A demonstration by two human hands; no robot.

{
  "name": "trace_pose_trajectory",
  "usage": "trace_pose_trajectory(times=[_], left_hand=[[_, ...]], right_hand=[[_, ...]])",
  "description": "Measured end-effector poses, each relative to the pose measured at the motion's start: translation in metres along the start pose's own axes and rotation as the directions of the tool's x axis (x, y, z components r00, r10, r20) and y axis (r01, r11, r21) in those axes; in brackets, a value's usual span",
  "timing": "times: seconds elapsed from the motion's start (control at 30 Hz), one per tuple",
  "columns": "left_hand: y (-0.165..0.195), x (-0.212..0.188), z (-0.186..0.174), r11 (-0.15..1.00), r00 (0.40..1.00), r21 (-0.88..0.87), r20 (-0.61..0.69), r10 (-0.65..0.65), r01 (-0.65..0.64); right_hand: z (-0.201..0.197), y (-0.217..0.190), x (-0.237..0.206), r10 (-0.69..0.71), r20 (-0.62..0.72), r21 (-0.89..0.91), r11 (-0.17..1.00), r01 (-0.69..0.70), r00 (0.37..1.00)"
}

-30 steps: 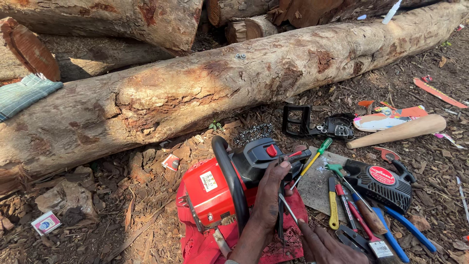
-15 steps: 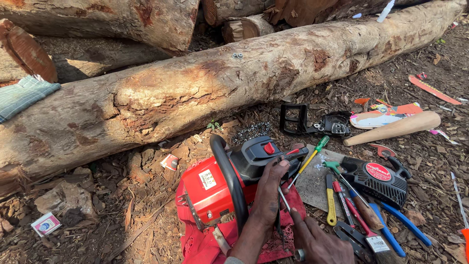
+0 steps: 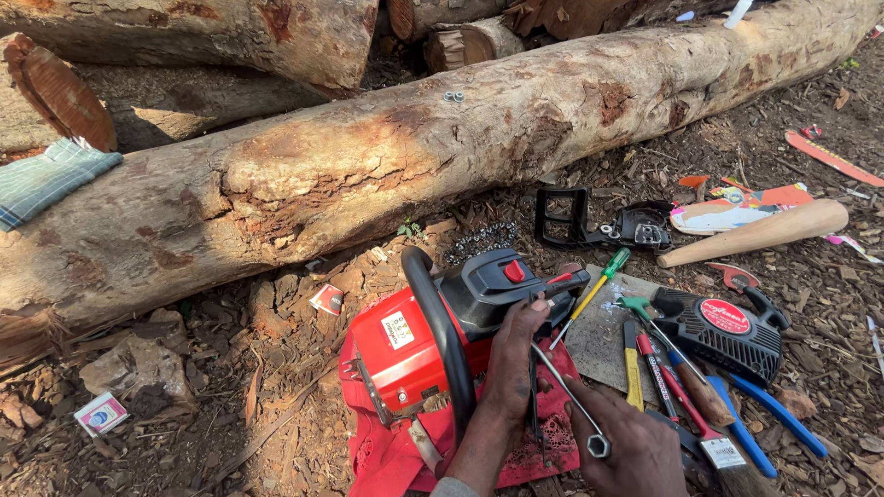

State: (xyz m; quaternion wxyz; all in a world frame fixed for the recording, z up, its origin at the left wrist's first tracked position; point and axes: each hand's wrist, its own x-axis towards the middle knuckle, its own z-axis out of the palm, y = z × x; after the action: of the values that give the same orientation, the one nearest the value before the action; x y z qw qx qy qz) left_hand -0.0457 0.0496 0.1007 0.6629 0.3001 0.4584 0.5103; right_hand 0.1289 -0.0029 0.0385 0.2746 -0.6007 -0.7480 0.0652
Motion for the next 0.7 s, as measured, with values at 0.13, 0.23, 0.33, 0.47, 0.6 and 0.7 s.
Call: trace_pose_trajectory(times=[0.13,0.23,0.33,0.47,0.6,0.7], left_hand=[[-0.006,0.008,0.000,0.962,0.976,-0.182,0.047,0.214,-0.203],[-0.010,0.009,-0.002,0.991,0.998,-0.115,-0.005,0.070,-0.071],[-0.010,0.009,-0.003,0.983,0.999,-0.182,-0.022,0.031,-0.035],[-0.006,0.007,-0.002,0.966,0.996,-0.243,0.018,0.089,-0.082],[-0.002,0.002,-0.003,0.982,0.995,-0.163,-0.029,-0.096,0.090],[0.001,0.003,-0.001,0.980,1.000,-0.198,0.003,0.019,-0.018]], right_hand=[[-0.003,-0.004,0.001,-0.034,-0.014,0.023,0.999,0.034,0.999],[-0.002,-0.002,0.002,0.092,0.039,0.156,0.983,-0.097,0.995],[-0.001,0.002,0.004,0.266,0.142,0.319,0.900,-0.298,0.954],[-0.007,0.006,0.008,0.222,0.110,0.450,0.858,-0.248,0.969],[-0.017,0.001,0.012,0.239,0.117,0.438,0.859,-0.266,0.964],[-0.023,-0.002,0.011,0.190,0.135,0.305,0.926,-0.223,0.972]])
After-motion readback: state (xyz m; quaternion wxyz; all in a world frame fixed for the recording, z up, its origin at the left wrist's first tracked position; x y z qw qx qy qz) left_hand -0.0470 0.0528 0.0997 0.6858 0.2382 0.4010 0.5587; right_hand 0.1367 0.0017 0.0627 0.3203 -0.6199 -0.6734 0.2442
